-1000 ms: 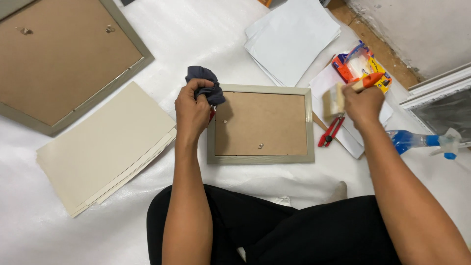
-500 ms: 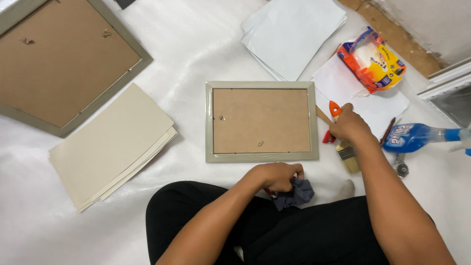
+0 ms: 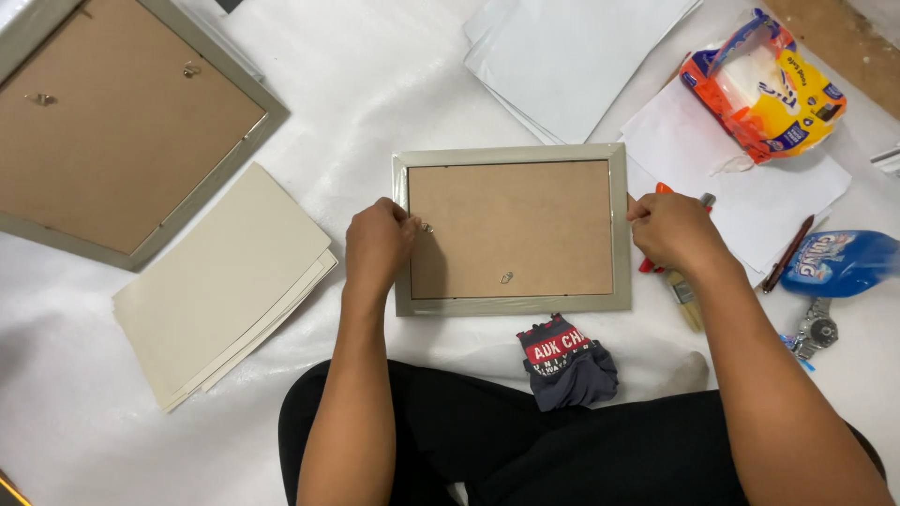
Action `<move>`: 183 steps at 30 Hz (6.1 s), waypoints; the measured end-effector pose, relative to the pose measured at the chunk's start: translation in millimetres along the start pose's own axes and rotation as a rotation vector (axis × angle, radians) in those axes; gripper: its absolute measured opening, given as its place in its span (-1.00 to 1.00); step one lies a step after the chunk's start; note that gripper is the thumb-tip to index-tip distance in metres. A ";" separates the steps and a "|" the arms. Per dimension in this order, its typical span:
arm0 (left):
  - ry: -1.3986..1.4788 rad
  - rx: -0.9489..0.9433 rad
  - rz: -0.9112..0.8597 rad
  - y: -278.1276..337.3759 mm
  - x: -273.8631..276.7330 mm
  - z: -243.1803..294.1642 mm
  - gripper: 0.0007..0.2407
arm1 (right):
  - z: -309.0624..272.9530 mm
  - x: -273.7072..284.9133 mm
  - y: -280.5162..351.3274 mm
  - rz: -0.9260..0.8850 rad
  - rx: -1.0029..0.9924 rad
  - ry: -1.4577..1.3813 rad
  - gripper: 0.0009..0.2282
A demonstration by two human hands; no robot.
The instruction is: Assembling a picture frame by cleaning the glass and inserting the backing board
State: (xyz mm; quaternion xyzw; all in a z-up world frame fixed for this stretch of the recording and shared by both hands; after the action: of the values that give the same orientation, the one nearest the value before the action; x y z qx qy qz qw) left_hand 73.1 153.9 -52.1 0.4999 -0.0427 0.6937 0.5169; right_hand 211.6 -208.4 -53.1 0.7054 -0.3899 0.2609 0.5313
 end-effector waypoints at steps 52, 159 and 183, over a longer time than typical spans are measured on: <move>0.189 -0.002 0.157 -17.7 4.4 -14.7 -0.76 | -4.4 -13.9 2.4 -0.081 0.071 -0.046 -0.60; 0.507 -0.019 0.184 -11.0 45.1 -7.6 -0.42 | -204.6 -27.4 -165.9 -0.227 0.244 -1.144 -0.65; 0.177 0.061 0.005 -34.2 -12.5 -43.9 -0.53 | 18.4 -35.3 -13.5 0.175 -0.043 -0.511 -0.46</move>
State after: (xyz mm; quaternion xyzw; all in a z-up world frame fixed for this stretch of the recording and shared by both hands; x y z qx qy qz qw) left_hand 70.2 186.6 -98.7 0.4519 0.0230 0.7376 0.5013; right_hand 202.2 -214.5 -93.6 0.7005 -0.5763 0.1108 0.4061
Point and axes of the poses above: each hand's wrist, its own y-axis away from the middle knuckle, its own x-axis out of the back of the hand, z = x × y, the point moved 7 cm from there along -y, towards the middle knuckle, and after that the axes turned 4 degrees about -y, right-handed, at the moved point
